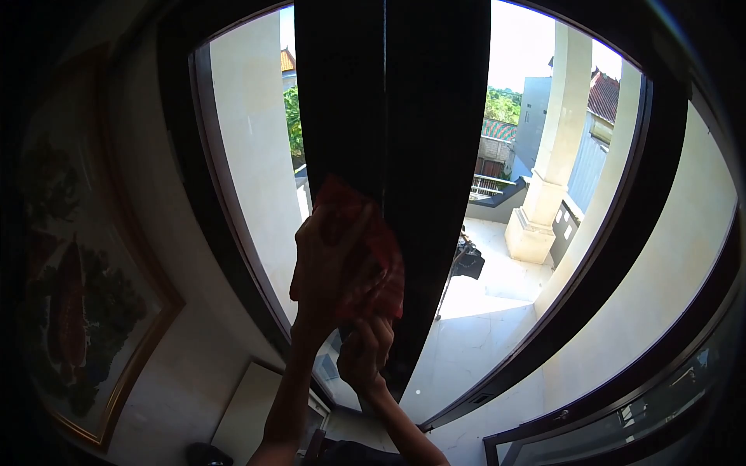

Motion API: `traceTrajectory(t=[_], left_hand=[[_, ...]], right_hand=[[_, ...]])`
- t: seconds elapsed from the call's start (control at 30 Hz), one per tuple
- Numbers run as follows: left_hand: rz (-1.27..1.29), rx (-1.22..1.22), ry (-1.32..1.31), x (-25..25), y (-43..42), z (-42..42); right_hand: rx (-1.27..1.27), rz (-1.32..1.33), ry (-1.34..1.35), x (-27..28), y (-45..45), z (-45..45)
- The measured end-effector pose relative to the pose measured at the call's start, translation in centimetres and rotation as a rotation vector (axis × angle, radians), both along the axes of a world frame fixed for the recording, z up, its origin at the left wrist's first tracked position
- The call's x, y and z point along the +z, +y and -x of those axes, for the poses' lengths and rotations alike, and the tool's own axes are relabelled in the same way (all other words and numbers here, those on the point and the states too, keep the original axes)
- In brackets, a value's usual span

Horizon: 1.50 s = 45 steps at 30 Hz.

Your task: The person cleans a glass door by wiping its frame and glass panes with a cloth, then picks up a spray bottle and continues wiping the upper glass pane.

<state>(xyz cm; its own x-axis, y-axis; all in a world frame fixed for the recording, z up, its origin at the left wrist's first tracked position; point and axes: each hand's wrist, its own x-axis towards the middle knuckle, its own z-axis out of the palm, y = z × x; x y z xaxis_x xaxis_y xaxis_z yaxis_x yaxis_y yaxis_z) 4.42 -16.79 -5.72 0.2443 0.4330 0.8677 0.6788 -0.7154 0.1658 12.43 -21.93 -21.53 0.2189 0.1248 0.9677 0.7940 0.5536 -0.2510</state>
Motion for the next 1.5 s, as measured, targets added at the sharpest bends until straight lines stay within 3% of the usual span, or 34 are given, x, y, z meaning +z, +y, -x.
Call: traceTrajectory(t=[0.03, 0.2, 0.23, 0.3, 0.37, 0.43, 0.57, 0.63, 0.97, 1.03, 1.1, 1.13, 1.2, 1.27, 1.3, 1.4, 1.5], left_hand=[[0.060, -0.105, -0.059, 0.8, -0.1, 0.5], [0.227, -0.457, -0.181, 3.9, -0.1, 2.7], [0.233, -0.457, -0.174, 3.5, 0.0, 3.2], [0.058, -0.302, -0.323, 3.0, 0.4, 4.9], [-0.082, -0.098, -0.407, 3.2, 1.3, 7.5], [-0.087, -0.026, -0.539, 4.0, 3.5, 11.4], [-0.207, 0.207, -0.601, 6.3, 10.5, 18.4], [-0.329, 0.313, -0.506, 6.5, 14.0, 20.0], [-0.355, 0.375, -0.364, 2.6, 17.7, 19.1], [-0.369, 0.356, -0.342, 2.5, 17.7, 19.5], [-0.375, 0.337, -0.332, 2.6, 17.6, 19.4], [-0.386, 0.355, -0.326, 2.5, 17.5, 19.4], [-0.391, 0.370, -0.333, 2.4, 17.5, 19.3], [-0.436, 0.362, -0.328, 2.4, 17.7, 19.5], [-0.420, 0.363, -0.331, 2.3, 17.8, 19.6], [-0.439, 0.355, -0.300, 2.3, 17.8, 19.7], [-0.429, 0.377, -0.273, 2.3, 17.4, 19.9]], right_hand=[[0.143, 0.093, 0.022, 0.8, 0.1, 0.6], [-0.030, 0.477, -0.127, 8.6, 4.7, -0.4], [-0.065, 0.500, -0.158, 10.5, 5.7, -1.2], [-0.169, 0.262, -0.196, 15.1, 7.2, -2.5], [-0.293, 0.351, -0.216, 21.3, 7.3, -2.5], [-0.553, 0.056, -0.336, 24.9, 8.7, -2.3], [-0.554, -0.056, -0.453, 22.3, 10.1, -2.6], [-0.582, 0.068, -0.815, 17.4, 9.8, -3.0], [-0.509, 0.610, -0.793, 22.1, 9.0, -6.9], [-0.464, -0.011, -0.896, 19.0, 9.8, -5.7], [-0.710, -0.256, -1.076, 10.8, 9.3, -7.1], [-0.709, -0.237, -1.074, 7.2, 10.5, -8.3], [-1.203, -0.422, -1.156, 2.2, 12.4, -10.4], [-0.079, -0.300, -0.443, 8.9, 12.7, -6.3], [-0.077, -0.285, -0.450, 12.3, 12.4, -6.8], [-0.357, 0.011, -0.895, 21.8, 12.0, -8.8], [-0.368, 0.044, -0.919, 21.3, 9.0, -6.5]])
